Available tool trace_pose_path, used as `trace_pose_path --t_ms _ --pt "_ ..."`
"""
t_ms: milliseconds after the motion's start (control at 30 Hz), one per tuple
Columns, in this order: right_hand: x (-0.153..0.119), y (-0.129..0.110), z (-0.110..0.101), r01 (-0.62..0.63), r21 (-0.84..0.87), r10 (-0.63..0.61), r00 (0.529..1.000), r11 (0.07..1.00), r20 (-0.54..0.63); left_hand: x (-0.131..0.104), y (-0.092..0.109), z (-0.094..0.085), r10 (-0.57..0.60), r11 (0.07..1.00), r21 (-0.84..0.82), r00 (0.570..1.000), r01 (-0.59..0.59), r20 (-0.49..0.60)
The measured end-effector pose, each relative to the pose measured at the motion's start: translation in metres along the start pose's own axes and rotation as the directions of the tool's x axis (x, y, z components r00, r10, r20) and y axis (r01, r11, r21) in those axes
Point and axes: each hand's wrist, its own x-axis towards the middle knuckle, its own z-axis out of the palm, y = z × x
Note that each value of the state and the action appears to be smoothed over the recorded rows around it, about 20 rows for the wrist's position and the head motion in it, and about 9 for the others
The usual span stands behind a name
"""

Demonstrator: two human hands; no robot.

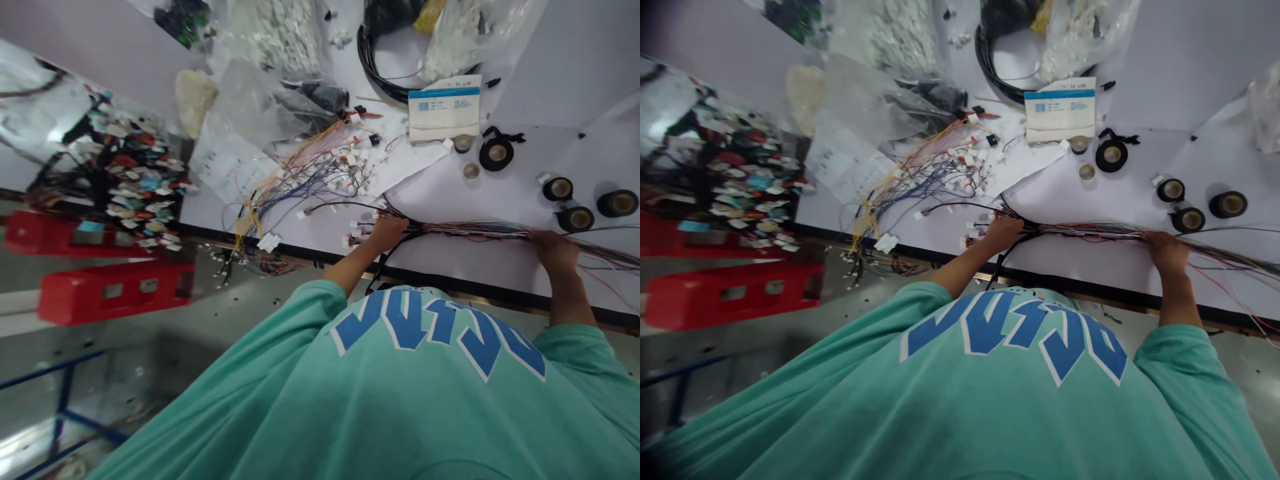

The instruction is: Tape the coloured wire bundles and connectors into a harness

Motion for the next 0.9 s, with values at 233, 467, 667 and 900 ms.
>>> trace_pose_path --t_ms 233,467,667,900 --pt "0.005 -0.003 0.01 -0.055 -0.123 0.062 0.997 0.991 0.053 0.001 -0.006 0.004 0.022 1.0 -0.022 1.0 -0.022 0.008" --pt "0.002 0.006 0.022 0.029 -0.105 -0.036 0.997 0.994 -0.061 -0.001 -0.004 0.011 -0.059 0.986 -0.159 0.996 0.048 -0.066" --pt "0.002 0.006 0.023 -0.028 -0.07 0.024 0.998 0.997 -0.052 0.001 -0.001 0.013 -0.086 0.985 -0.155 0.996 0.08 -0.029" --pt "-0.004 0.002 0.024 -0.029 -0.033 0.024 0.992 0.999 -0.127 -0.003 0.009 0.016 -0.051 0.994 -0.1 0.999 0.051 0.003"
